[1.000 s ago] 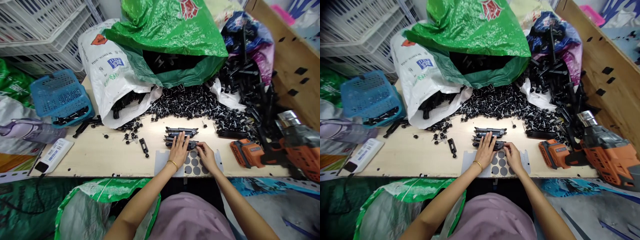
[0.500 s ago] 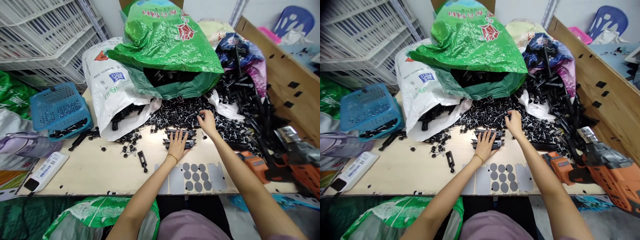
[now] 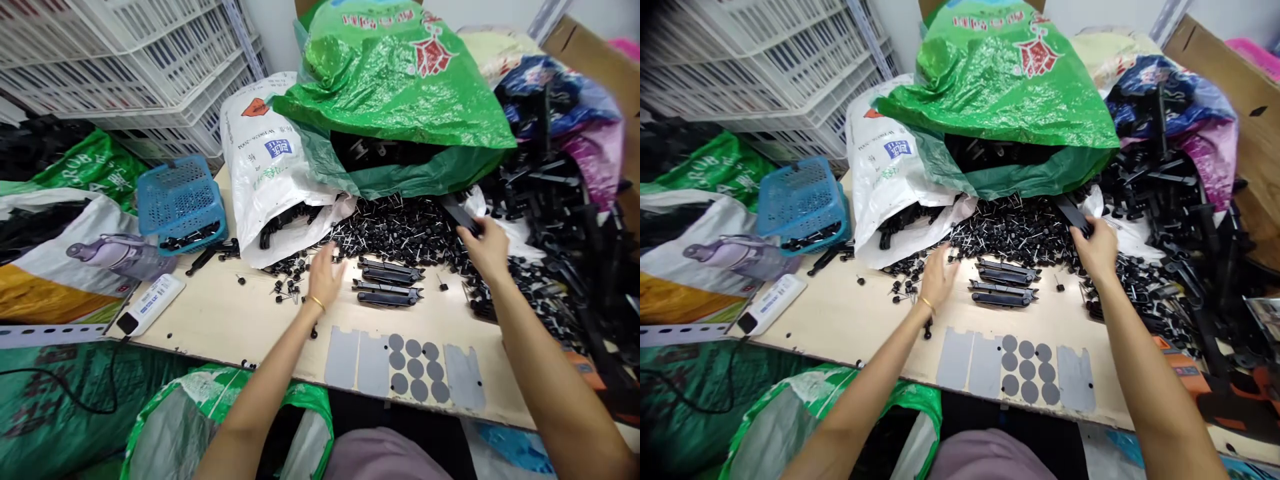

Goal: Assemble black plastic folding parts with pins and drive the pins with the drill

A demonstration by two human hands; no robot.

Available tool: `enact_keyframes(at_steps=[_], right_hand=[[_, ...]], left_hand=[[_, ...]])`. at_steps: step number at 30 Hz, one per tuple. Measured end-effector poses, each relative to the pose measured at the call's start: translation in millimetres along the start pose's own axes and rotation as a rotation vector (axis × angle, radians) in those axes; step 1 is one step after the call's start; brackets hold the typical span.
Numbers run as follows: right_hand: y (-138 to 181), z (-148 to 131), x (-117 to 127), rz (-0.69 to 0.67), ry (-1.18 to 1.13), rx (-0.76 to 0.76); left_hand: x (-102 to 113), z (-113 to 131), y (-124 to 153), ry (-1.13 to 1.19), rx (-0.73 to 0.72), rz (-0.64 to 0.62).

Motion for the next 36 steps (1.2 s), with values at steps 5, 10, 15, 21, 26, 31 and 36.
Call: enact_keyframes(at_steps=[5,10,15,21,26,31,36], right_hand=[[139.8,40.8,18.6,-0.301,-0.377,-0.089],[231.0,18.7,-6.5,-0.536,-0.433,-0.072],[250.9,-15.6,-24.9,-0.582,-0.304,0.062],[261.1,-24.1,-35.8,-0.626,-0.211,0.237],[265.5,-16.8,-37.3,-0.601,-0.132,0.309],[259.1,-11.8,-33.6,-0.587,-0.037,0.35],[250.7,-24.0,-16.2,-0.567,0.136,0.371]], left_hand=[[29.2,-111.2,-91.7,-0.093,0.256,0.111],[3.4,-116.4,-148.8,0.004,0.328,-0.059],[11.4,-103.4,-128.9,0.012,0.338,0.085],[70.6,-63.7,-22.1,0.117,0.181,0.186],[57.2,-5.2,74.5,0.372,0.098,-0.093],[-26.0,35.9,115.1,0.512,0.097,-0.305],[-77.9,58.0,119.6,0.405,0.096,-0.264]])
Point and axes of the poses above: each hand's wrist, its own y-axis away from the middle knuckle, its own x-axis out of the back of the hand, z = x × y, the point moved 9 cm from there along -y, towards the middle knuckle, and after that the axes turned 8 degrees about -z, right-handed, at the moved point
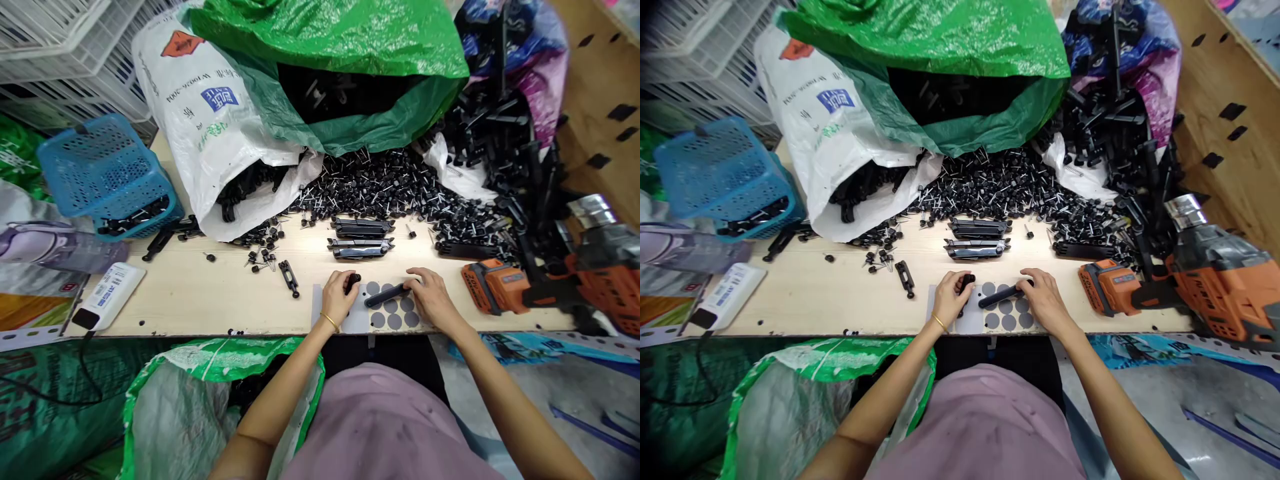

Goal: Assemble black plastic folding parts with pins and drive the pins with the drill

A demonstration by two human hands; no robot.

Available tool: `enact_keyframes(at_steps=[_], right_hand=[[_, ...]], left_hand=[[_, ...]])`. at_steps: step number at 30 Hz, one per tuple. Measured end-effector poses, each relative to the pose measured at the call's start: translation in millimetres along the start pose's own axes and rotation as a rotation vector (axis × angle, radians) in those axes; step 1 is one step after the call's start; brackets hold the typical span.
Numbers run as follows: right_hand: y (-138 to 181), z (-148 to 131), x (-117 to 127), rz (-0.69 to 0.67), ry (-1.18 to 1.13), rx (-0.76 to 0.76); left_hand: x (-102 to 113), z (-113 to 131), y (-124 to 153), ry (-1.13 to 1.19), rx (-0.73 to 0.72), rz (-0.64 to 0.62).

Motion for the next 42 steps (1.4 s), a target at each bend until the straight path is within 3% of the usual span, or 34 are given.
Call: enact_keyframes(at_steps=[4,6,9,12,18,23,26,42], right_hand=[[2.9,-4.0,5.4,0.045,-0.01,-0.295],[2.1,-6.7,-6.0,0.01,0.023,-0.45],[-4.7,-13.1,-26.0,-0.077,0.09,-0.525],[-9.3,-14.1,-35.4,-0.146,0.037,-0.486],[-21.4,-38.2,-34.6,-0.193,-0.039,-0.249],[-30.2,-54.9,-52.5,-0.032,-0.062,-0.221],[-27.0,-55.0,-59.9,0.07,-0.143,-0.169],[-26.7,-35.4,-55.4,0.074,-0.499,-0.014]], left_hand=[[-13.8,7.2,4.5,-0.165,-0.049,0.026],[-16.4,10.4,9.2,-0.2,-0.076,0.033],[-17.8,14.2,13.8,-0.164,-0.101,0.042],[-16.8,17.5,12.0,-0.037,-0.126,0.062],[-22.1,19.5,0.1,0.036,-0.14,0.068],[-19.2,13.0,4.5,0.009,-0.094,0.149],[-17.0,10.4,8.9,-0.037,-0.098,0.181],[-28.4,29.6,12.3,-0.338,-0.282,0.194]])
Point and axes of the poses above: each hand's wrist, its own y-axis away from the middle knuckle, its own x-axis out of the back of the hand, z = x × y, the point moved 9 cm from there along -y, towards the middle knuckle, and after that the axes turned 8 degrees about -z, right-handed, at the moved point
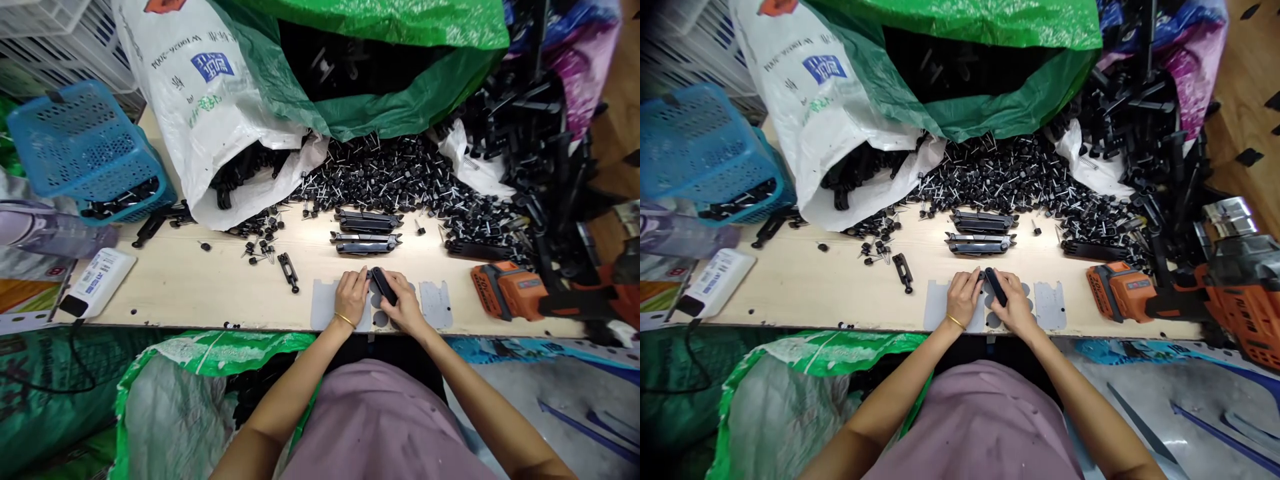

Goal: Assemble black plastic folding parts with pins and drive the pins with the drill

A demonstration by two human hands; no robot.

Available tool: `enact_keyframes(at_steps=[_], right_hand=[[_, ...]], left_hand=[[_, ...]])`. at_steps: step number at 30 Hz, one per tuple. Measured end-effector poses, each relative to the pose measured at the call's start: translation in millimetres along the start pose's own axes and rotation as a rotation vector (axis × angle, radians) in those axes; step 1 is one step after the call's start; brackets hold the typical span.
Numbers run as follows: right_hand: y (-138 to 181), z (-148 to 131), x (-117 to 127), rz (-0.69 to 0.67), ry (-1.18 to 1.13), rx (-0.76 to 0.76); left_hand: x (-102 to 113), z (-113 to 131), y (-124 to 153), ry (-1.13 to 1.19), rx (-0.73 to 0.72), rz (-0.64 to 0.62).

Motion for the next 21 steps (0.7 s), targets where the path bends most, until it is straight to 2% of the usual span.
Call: enact_keyframes(at_steps=[6,12,21], right_hand=[[-0.4,4.1,3.6,0.011,-0.057,0.013],[-1.1,4.0,4.2,0.008,-0.076,0.007],[-1.6,4.5,6.5,-0.012,-0.052,0.027]], left_hand=[[-5.7,8.0,1.8,-0.117,-0.017,0.012],[-10.8,12.8,4.5,-0.201,0.049,0.044],[-21.4,9.4,6.9,-0.27,0.047,-0.051]])
Point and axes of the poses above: each hand's wrist, its own y-axis away from the middle knuckle, its own x-axis out of the back of the hand, z = x × y, the point moved 9 cm from there along -y, towards the middle knuckle, and after that the axes turned 8 degrees about -z, right-handed, at the moved point
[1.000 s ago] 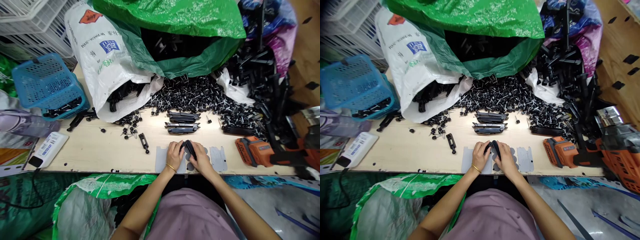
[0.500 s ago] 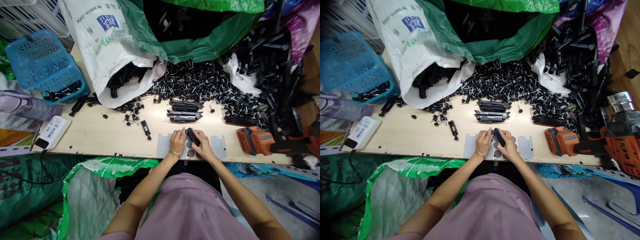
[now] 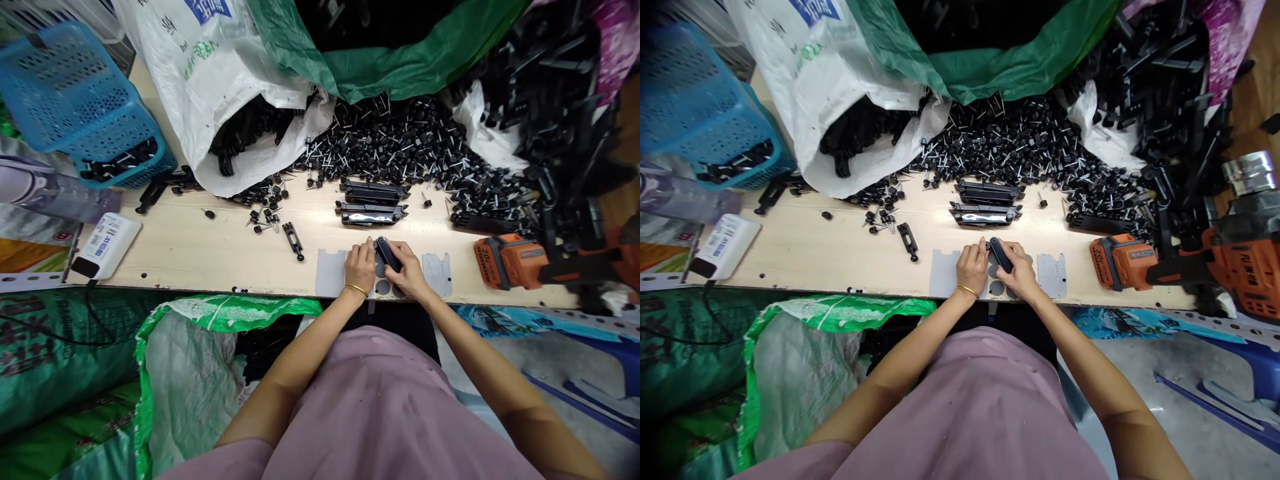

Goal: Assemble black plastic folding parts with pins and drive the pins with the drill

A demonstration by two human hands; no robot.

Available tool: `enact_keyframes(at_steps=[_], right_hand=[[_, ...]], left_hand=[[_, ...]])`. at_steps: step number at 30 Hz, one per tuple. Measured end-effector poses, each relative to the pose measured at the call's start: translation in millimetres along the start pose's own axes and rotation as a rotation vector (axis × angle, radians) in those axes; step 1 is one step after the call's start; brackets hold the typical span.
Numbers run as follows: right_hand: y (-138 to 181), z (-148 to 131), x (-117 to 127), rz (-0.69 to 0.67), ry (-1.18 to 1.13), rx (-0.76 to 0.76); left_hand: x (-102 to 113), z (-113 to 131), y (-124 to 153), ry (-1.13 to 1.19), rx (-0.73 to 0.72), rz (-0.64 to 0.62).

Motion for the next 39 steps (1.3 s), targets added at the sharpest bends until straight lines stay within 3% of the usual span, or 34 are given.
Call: enact_keyframes(at_steps=[4,8,11,16,20,23,29,34,39], right_hand=[[-0.4,-1.4,0.9,-0.047,-0.025,0.02],[0.0,-2.9,1.7,-0.019,0.029,-0.004],[0.8,-4.5,0.4,-0.001,0.104,-0.029],[0.9,-4.8,-1.3,-0.006,0.136,-0.048],[-0.2,-5.7,-1.5,-0.014,0.092,-0.016],[-0.6,-3.8,-1.6,-0.021,0.08,-0.013],[-2.0,-5.9,-2.2,-0.043,0.063,-0.003],[-3.7,-6.3,-3.6,-0.058,0.025,-0.042],[-3.7,-3.4,-5.3,-0.082,-0.005,-0.078]], left_hand=[[-2.4,5.8,-0.8,-0.026,-0.046,-0.046],[0.7,6.4,-4.4,0.023,0.02,-0.011],[6.2,-4.5,-5.9,0.147,0.041,0.024],[7.9,-18.6,-2.1,0.339,-0.033,-0.072],[7.2,-20.2,4.2,0.382,0.127,-0.011],[6.3,-19.1,0.7,0.402,0.165,0.033],[1.9,-8.4,-20.3,0.485,-0.088,-0.11],[1.8,-13.6,-10.1,0.498,0.207,0.021],[-4.5,-8.5,-14.4,0.528,0.097,-0.089]])
Point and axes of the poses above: each hand's wrist, its own y-axis away from the middle knuckle, its own x-axis out of the back of the hand, z = x × y, the point moved 9 cm from there along -y, towards the middle knuckle, and after that the axes turned 8 degrees about -z, right-handed, at the moved point
